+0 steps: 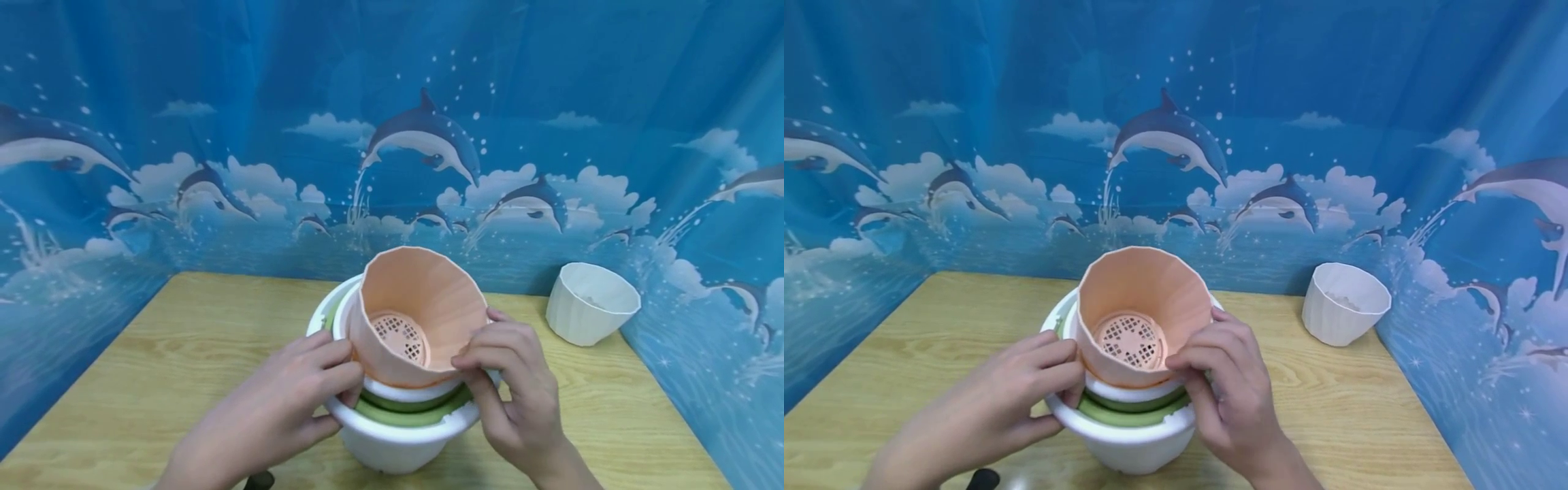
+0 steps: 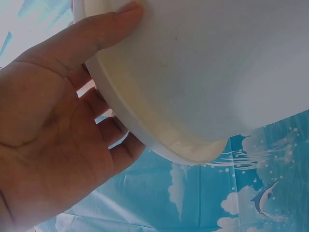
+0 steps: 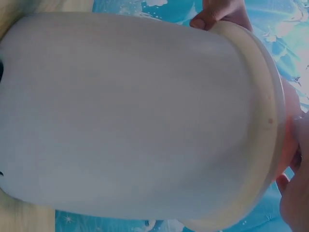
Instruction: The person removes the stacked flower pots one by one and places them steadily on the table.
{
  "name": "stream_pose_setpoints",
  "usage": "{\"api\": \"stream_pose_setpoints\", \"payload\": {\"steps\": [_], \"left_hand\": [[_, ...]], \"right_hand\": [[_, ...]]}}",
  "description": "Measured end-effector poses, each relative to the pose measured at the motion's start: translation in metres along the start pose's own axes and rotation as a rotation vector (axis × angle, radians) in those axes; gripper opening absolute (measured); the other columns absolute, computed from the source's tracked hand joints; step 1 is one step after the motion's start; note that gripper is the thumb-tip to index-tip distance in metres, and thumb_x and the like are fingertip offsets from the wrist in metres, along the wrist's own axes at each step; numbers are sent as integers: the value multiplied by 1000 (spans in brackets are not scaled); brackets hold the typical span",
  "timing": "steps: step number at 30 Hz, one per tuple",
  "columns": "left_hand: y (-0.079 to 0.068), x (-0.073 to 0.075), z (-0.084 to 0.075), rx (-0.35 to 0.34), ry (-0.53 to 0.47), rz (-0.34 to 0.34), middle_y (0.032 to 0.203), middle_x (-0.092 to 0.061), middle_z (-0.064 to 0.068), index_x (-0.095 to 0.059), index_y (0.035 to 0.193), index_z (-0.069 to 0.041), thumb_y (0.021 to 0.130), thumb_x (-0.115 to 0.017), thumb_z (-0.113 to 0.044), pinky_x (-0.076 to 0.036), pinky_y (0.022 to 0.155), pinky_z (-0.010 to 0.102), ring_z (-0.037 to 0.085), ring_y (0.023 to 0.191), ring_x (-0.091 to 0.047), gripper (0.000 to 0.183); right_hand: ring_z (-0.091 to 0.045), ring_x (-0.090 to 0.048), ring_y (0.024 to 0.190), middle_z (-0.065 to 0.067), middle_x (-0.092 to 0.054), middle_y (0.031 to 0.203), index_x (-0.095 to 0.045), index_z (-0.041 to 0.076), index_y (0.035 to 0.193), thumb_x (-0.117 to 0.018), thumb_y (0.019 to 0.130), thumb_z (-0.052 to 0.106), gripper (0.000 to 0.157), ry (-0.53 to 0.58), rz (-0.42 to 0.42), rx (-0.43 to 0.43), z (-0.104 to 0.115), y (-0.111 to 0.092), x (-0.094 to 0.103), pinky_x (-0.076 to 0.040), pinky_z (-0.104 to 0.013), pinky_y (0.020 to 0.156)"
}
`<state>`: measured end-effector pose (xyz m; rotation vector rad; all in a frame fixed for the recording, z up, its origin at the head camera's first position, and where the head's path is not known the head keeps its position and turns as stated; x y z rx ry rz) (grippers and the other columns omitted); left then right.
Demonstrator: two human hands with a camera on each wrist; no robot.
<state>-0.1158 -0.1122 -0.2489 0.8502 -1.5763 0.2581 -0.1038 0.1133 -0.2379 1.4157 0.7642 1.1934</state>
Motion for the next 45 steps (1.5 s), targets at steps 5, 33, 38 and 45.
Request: {"api": "stream_pose_setpoints", "payload": {"steps": [5, 33, 38, 45], "left_hand": [[-1, 0, 1, -3, 2, -10, 92, -45, -22, -52, 86, -33, 78, -84, -23, -42, 74, 25, 4, 87, -41, 34], [2, 0, -2, -20, 9, -37, 86, -41, -22, -49, 83, -34, 78, -84, -23, -42, 73, 23, 3, 83, -40, 36], [1, -1, -2, -13, 11, -26, 86, -41, -22, -50, 83, -34, 79, -83, -25, -42, 73, 22, 3, 83, -41, 34], [1, -2, -1, -13, 17, -18, 86, -41, -21, -51, 83, -35, 79, -83, -26, -41, 73, 22, 3, 83, -40, 34]], "right_hand": [[-28, -59, 100, -12, -65, 91, -62, -3, 86, -63, 97, 13, 20, 60, 59, 28, -1, 1, 1, -34, -46, 114], [-22, -58, 83, -18, -60, 75, -59, -9, 76, -80, 85, 23, 39, -69, -356, 46, -6, 10, 34, -46, -38, 104], [-22, -60, 81, -18, -61, 75, -60, -11, 78, -84, 80, 17, 36, -31, -449, 63, -15, 4, 44, -47, -41, 103], [-19, -59, 77, -17, -60, 74, -59, -11, 75, -86, 77, 16, 39, -43, -516, 38, -20, 1, 51, -46, -41, 102]]}}
Point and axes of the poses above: each hand's wrist, its own y-axis towards the middle knuckle, its own x-axis out of the back of the hand, z = x × y, the point moved 5 cm from there along y, towards the middle knuckle
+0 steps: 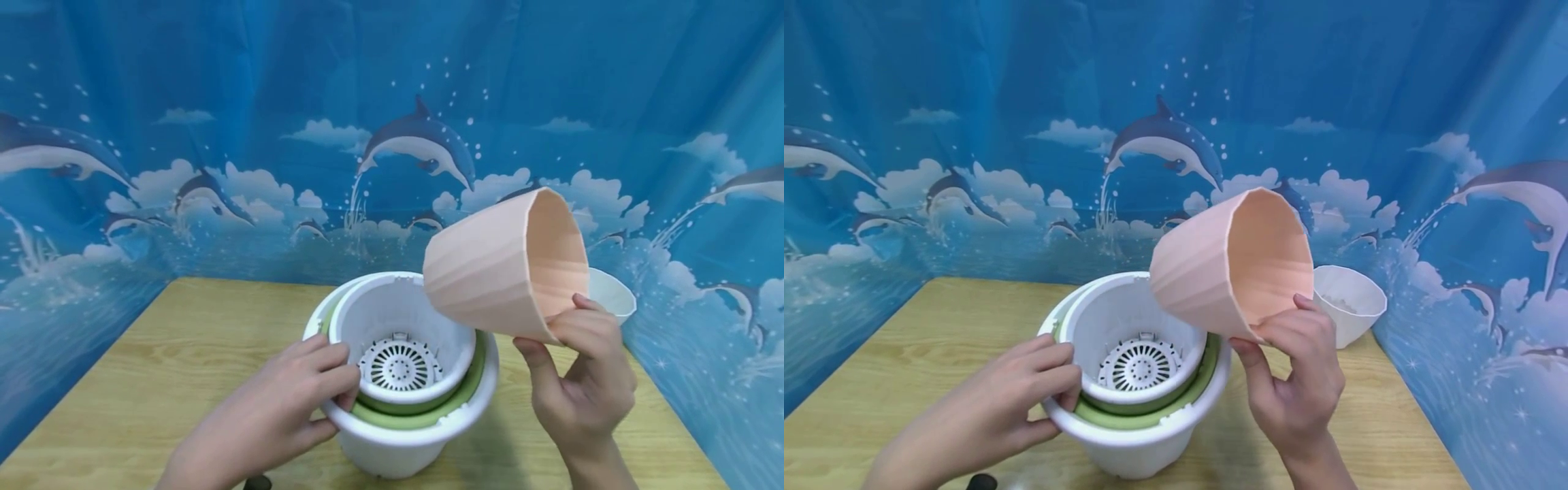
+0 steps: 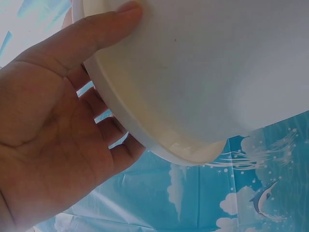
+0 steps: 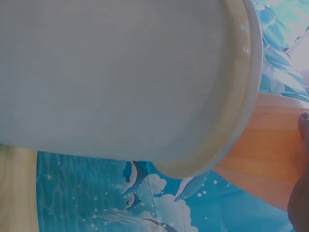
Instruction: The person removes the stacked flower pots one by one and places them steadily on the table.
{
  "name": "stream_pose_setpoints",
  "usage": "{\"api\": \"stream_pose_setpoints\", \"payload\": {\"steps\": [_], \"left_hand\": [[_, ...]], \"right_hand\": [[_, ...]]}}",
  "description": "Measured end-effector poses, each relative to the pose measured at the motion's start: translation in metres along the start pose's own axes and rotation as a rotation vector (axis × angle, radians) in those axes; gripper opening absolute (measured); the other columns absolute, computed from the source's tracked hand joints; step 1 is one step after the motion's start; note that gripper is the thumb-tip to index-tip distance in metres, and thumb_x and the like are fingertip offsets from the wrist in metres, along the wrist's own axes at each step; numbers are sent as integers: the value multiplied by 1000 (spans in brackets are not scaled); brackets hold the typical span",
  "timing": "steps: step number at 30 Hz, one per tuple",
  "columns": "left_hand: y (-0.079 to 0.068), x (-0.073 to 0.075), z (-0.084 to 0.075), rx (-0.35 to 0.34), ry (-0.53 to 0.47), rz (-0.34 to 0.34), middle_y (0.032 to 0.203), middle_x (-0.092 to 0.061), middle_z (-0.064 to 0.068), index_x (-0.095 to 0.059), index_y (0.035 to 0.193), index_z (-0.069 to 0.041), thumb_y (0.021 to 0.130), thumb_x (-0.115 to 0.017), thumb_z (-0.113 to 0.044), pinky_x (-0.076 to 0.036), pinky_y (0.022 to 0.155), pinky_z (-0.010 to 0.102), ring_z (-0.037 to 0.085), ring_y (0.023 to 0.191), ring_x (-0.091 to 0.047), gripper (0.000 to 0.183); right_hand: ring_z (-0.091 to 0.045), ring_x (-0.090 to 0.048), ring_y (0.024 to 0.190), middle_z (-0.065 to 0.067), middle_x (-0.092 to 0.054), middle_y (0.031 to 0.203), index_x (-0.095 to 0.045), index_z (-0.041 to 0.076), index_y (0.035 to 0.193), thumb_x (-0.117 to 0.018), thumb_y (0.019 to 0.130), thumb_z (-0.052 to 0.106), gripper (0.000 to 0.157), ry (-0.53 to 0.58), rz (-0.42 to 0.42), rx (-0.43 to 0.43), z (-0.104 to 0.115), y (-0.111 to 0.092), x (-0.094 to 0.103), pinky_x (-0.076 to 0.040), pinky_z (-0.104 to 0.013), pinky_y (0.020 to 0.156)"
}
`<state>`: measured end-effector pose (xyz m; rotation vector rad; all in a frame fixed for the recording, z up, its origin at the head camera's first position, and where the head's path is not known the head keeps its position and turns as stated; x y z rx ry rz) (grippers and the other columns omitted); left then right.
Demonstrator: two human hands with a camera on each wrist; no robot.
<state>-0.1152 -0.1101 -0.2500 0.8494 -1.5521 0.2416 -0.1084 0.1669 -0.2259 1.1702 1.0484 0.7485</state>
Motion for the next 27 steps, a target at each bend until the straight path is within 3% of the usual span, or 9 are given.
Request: {"api": "stream_pose_setpoints", "payload": {"steps": [14, 21, 27], "left_hand": [[0, -1, 0, 6, 6, 13, 86, -40, -21, -51, 84, -35, 80, -82, -28, -41, 72, 22, 4, 81, -40, 32], [0, -1, -1, 2, 8, 8, 86, -40, -21, -50, 84, -34, 80, -82, -27, -41, 73, 23, 4, 81, -40, 33], [-1, -1, -1, 1, 17, -3, 86, -40, -20, -50, 83, -34, 79, -83, -25, -40, 73, 23, 4, 81, -40, 34]], "right_hand": [[-11, -59, 82, -15, -64, 74, -60, -13, 75, -86, 77, 20, 42, -129, -68, -110, -18, 2, 14, -44, -41, 101], [-8, -50, 79, -13, -60, 73, -62, -15, 78, -87, 76, 18, 42, -155, -74, -162, -35, -4, 20, -41, -26, 85], [-5, -56, 84, -20, -62, 74, -66, -13, 78, -86, 77, 23, 41, -278, 14, -150, -48, -8, 21, -43, -25, 86]]}}
Point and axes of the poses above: each hand's wrist, its own y-axis towards the middle knuckle, its own x-axis out of the back of the hand, z = x × y, the point moved 5 cm from there along y, towards the middle knuckle
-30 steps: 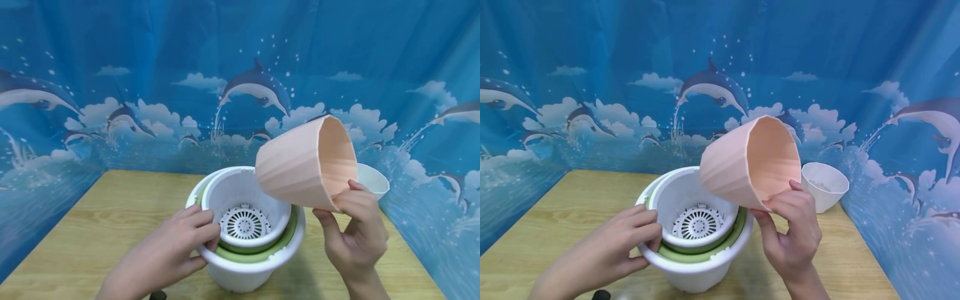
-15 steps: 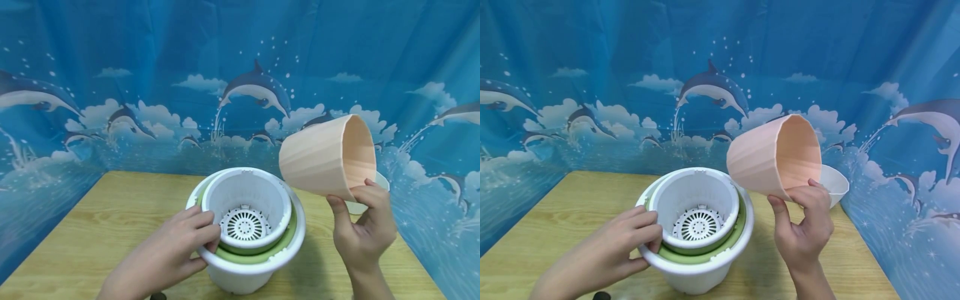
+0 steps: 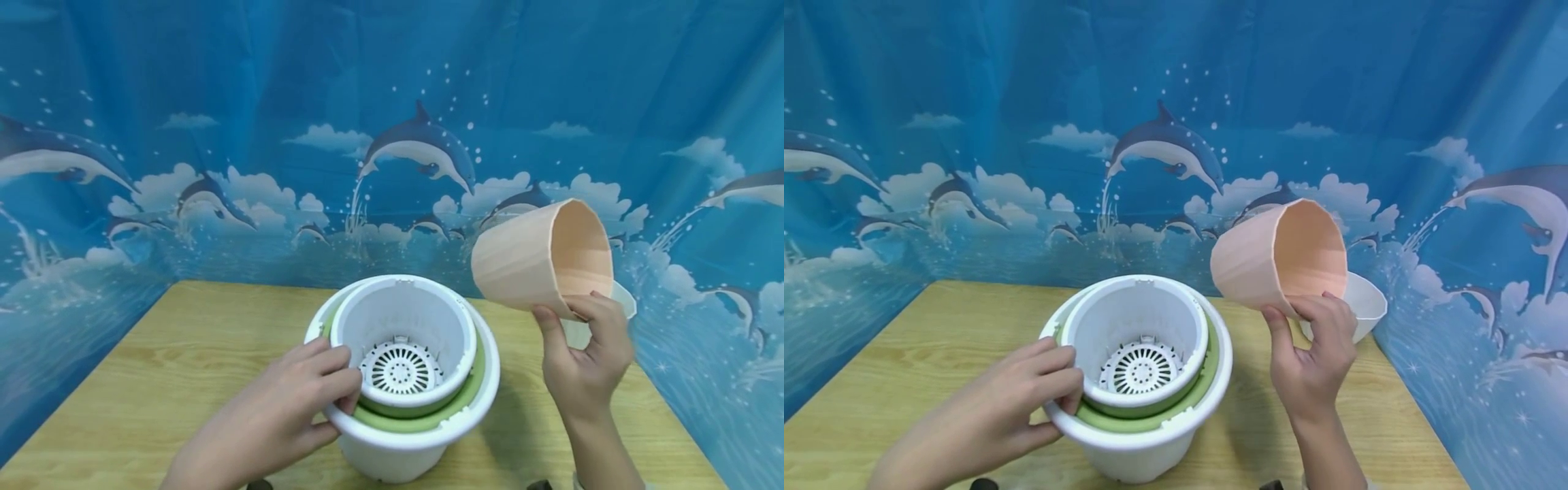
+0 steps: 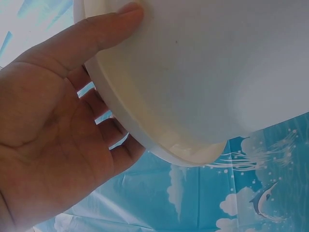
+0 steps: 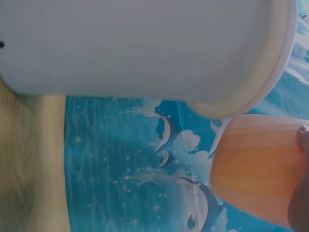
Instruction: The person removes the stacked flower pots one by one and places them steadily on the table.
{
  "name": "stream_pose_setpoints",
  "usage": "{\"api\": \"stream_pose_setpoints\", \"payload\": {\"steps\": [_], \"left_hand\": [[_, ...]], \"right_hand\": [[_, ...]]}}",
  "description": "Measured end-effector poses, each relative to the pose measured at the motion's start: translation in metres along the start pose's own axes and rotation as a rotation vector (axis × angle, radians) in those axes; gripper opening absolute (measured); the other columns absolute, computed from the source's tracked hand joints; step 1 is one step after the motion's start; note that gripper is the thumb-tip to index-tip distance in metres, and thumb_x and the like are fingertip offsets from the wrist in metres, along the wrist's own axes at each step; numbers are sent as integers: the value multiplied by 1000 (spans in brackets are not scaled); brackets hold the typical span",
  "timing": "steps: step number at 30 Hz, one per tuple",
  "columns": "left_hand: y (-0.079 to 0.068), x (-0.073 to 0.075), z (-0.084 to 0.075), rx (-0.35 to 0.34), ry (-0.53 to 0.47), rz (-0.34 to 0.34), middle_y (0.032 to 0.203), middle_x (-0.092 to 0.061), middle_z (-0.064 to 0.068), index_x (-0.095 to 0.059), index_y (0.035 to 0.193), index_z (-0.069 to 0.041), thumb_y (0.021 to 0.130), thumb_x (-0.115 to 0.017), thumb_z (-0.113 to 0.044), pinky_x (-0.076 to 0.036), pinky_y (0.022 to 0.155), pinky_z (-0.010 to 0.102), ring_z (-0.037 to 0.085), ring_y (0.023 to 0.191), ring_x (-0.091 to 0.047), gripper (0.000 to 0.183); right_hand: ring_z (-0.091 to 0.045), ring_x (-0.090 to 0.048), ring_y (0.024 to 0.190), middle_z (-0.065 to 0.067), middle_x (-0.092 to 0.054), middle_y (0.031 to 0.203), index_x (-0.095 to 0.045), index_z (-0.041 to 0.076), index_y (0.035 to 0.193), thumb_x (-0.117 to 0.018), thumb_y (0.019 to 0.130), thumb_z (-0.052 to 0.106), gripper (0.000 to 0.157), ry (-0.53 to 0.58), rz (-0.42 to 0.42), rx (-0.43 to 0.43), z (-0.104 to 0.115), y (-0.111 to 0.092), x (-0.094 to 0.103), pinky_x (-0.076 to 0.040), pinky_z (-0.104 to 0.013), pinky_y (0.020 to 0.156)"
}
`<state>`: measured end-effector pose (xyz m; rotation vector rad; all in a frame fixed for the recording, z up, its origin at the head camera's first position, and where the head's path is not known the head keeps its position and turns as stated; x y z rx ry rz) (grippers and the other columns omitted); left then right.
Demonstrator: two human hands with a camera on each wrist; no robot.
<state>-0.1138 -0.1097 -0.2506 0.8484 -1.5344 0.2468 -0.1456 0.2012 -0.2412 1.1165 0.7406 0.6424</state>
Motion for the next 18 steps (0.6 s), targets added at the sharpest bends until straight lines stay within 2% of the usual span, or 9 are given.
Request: {"api": "stream_pose_setpoints", "payload": {"steps": [4, 7, 11, 15, 18], "left_hand": [[-1, 1, 0, -6, 5, -20, 85, -40, -20, -49, 83, -33, 78, -83, -23, -40, 72, 23, 4, 82, -39, 36], [-1, 0, -1, -7, 4, -20, 85, -39, -20, -49, 82, -33, 78, -83, -23, -40, 72, 23, 4, 82, -39, 36], [-2, 0, -1, -2, 0, -15, 85, -39, -20, -49, 83, -33, 78, -83, -23, -40, 72, 23, 4, 82, -39, 36], [-1, 1, -1, -6, 9, -28, 85, -39, -20, -49, 82, -33, 77, -84, -22, -40, 72, 23, 4, 82, -39, 37], [-1, 1, -1, 4, 7, -15, 85, -40, -20, -49, 82, -33, 77, -84, -22, -40, 72, 23, 4, 82, -40, 37]], "right_hand": [[1, -54, 90, -25, -63, 78, -68, -12, 84, -82, 82, 28, 43, -112, 153, -35, -10, -4, -2, -38, -23, 88], [4, -52, 90, -23, -65, 81, -69, -9, 88, -79, 85, 33, 43, -165, 259, -61, -19, -9, -3, -35, -21, 87], [1, -53, 89, -19, -67, 84, -71, -5, 92, -78, 86, 34, 40, -187, 329, -68, -28, -14, -3, -36, -22, 87], [-11, -56, 85, -15, -69, 86, -72, -2, 94, -82, 82, 21, 28, -224, 411, -83, -33, -17, -4, -37, -26, 83], [-20, -57, 82, -12, -69, 87, -72, 0, 93, -84, 77, 10, 23, -270, 520, -97, -36, -21, -7, -39, -30, 78]]}}
Point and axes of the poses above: each hand's wrist, its own y-axis towards the middle knuckle, its own x-axis out of the back of the hand, z = x × y, the point moved 5 cm from there along y, towards the middle knuckle
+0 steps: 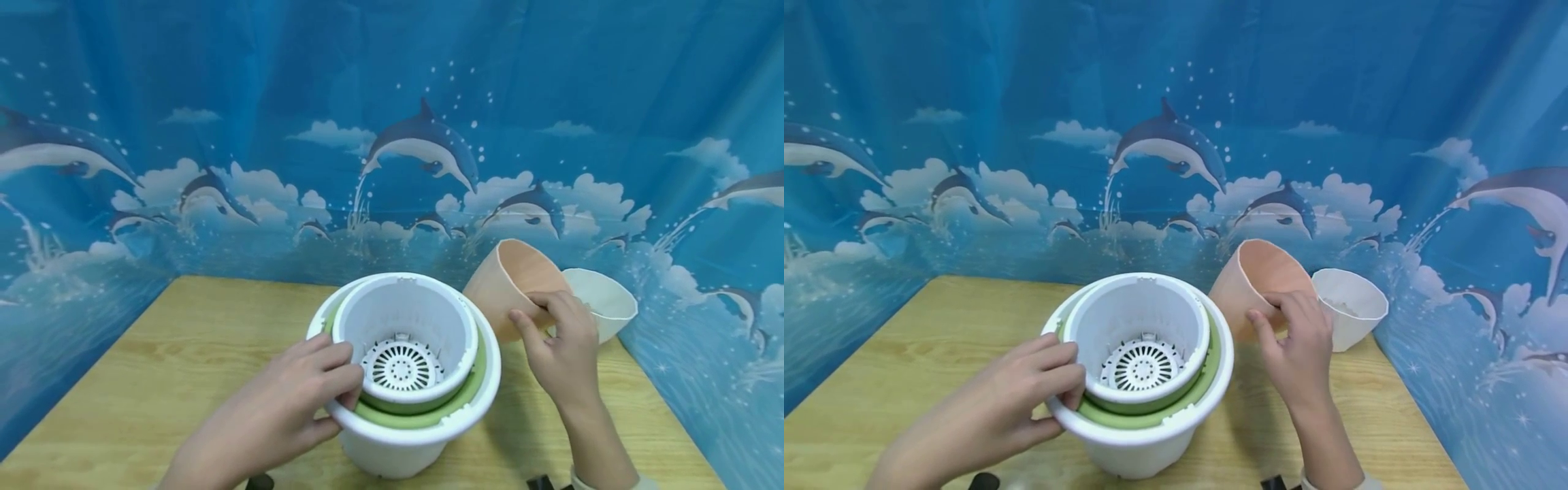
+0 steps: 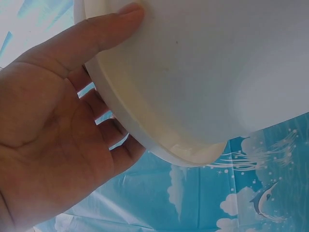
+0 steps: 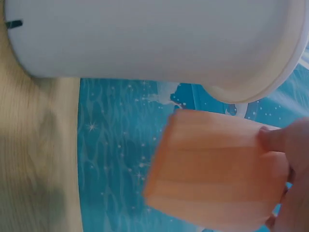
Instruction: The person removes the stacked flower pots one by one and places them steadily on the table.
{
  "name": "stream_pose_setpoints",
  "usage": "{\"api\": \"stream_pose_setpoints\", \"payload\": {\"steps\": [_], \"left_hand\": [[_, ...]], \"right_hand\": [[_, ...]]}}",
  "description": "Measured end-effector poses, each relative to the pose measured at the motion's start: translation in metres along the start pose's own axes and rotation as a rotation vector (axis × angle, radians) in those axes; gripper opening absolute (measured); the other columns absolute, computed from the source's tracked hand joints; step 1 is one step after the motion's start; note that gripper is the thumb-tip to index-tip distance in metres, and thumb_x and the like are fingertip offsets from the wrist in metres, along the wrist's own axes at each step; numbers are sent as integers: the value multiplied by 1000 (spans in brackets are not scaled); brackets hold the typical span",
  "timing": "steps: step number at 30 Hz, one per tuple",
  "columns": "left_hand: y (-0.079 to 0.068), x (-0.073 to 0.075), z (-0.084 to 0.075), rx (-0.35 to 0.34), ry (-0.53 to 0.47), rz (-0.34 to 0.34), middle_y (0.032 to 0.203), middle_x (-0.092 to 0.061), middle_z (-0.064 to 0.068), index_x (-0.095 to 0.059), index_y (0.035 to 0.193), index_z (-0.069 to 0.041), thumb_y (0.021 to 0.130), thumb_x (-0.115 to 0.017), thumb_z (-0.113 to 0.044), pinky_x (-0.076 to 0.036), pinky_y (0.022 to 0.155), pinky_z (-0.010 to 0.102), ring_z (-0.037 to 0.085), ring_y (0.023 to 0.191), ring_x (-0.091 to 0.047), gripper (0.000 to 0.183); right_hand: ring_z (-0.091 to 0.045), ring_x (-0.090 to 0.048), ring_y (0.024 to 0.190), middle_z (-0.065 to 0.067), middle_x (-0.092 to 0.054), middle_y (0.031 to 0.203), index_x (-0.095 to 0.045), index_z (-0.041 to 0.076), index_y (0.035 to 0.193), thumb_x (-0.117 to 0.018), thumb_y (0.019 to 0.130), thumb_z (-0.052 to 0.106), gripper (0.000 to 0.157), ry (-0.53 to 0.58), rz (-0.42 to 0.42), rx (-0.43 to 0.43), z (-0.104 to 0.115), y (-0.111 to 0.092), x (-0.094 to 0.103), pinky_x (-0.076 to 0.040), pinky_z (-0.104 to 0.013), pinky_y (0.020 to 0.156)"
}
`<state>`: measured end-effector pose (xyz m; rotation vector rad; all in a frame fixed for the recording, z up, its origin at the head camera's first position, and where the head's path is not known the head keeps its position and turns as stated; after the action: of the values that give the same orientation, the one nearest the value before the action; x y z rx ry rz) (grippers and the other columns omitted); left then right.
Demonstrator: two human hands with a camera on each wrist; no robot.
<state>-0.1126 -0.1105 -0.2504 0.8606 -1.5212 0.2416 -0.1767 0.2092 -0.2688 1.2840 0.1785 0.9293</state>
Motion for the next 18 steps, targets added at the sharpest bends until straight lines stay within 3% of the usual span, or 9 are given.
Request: {"api": "stream_pose_setpoints", "payload": {"steps": [4, 8, 13, 18], "left_hand": [[2, -1, 0, 6, -8, 18, 85, -40, -20, -50, 83, -33, 79, -83, -23, -40, 72, 23, 4, 83, -40, 35], [3, 0, 0, -13, 0, -11, 85, -40, -20, -49, 82, -33, 78, -84, -23, -40, 72, 23, 4, 83, -40, 36], [2, 0, 0, -12, -6, -6, 85, -39, -20, -48, 82, -33, 78, -84, -23, -39, 72, 23, 4, 82, -39, 37], [1, 0, 0, -6, -18, -2, 85, -40, -21, -48, 82, -33, 78, -83, -23, -39, 71, 23, 4, 82, -39, 37]], "right_hand": [[-23, -60, 80, -9, -69, 85, -71, 2, 92, -85, 74, 6, 24, -71, 100, 3, -3, -2, -5, -41, -35, 75], [-24, -63, 81, -8, -70, 87, -72, 4, 92, -86, 74, 11, 24, -135, 161, -3, -6, -4, -8, -45, -41, 74], [-25, -65, 80, -5, -72, 88, -74, 10, 92, -82, 80, 19, 18, -240, 327, -83, -14, -11, -16, -50, -48, 69], [-25, -62, 76, -4, -70, 85, -74, 12, 91, -77, 84, 25, 15, -298, 476, -159, -20, -16, -24, -50, -48, 67]]}}
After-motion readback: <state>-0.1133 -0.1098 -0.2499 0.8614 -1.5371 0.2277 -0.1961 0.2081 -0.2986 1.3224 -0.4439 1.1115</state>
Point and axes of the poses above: each hand's wrist, its own y-axis towards the middle knuckle, its own x-axis out of the back of the hand, z = x × y, the point moved 5 cm from there along y, towards the middle knuckle
